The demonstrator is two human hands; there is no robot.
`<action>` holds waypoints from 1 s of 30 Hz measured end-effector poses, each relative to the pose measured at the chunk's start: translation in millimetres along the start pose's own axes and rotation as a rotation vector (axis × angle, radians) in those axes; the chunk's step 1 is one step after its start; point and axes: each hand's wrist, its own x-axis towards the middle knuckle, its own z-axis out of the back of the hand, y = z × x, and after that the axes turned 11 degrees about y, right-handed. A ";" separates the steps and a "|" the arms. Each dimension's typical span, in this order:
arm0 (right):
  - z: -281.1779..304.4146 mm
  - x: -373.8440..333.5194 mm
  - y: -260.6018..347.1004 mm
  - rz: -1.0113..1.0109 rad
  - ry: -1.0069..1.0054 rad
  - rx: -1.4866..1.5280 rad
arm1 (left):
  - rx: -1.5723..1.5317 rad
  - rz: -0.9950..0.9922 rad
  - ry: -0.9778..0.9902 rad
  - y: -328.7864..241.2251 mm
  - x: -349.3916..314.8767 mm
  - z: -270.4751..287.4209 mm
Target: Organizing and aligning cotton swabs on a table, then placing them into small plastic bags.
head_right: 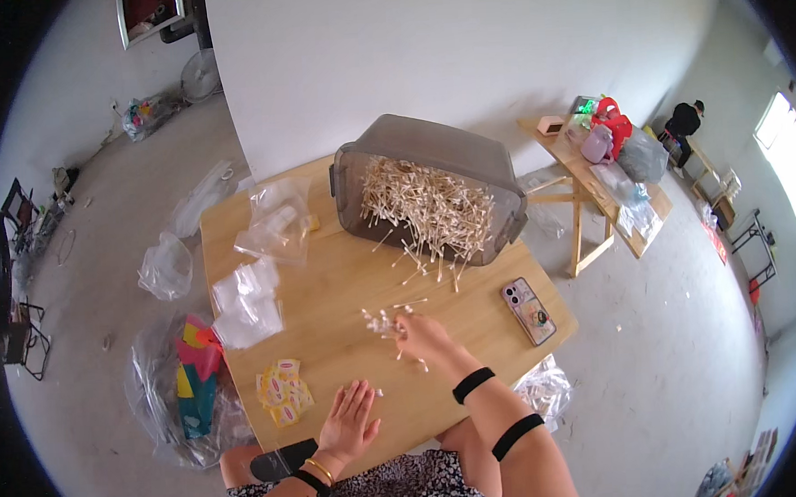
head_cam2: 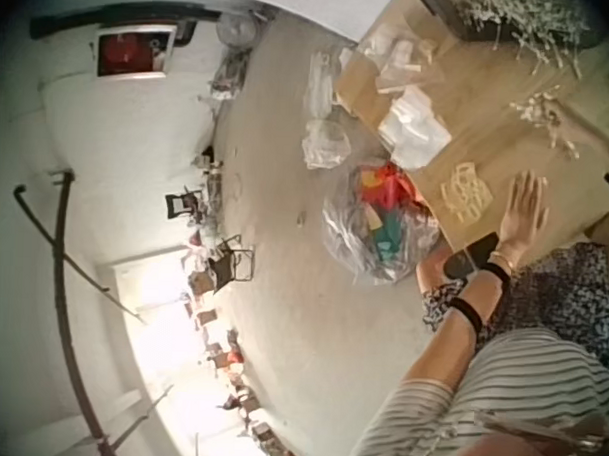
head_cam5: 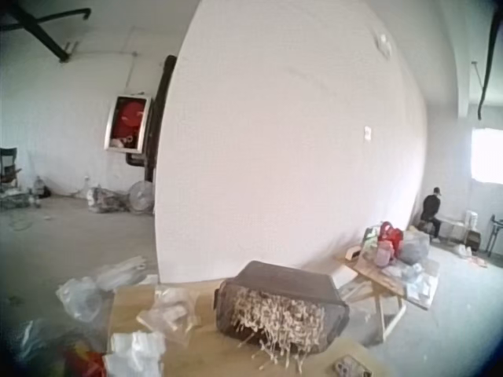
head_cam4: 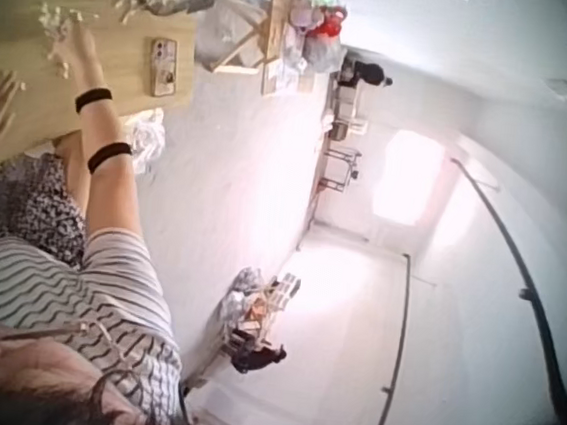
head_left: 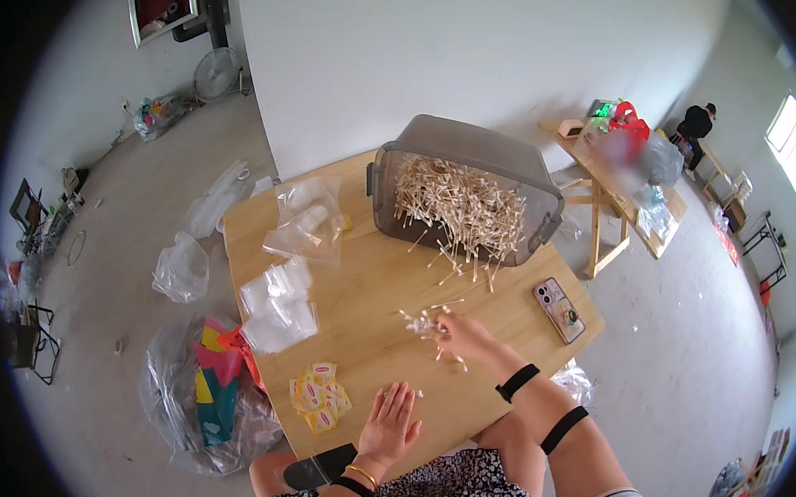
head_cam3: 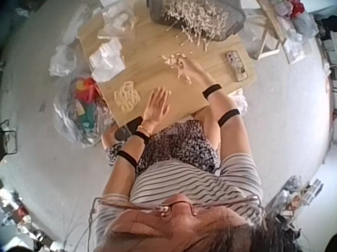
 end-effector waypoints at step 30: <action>-82.8 -16.4 31.6 0.051 -0.376 0.048 | 0.015 0.242 0.121 34.3 59.0 45.3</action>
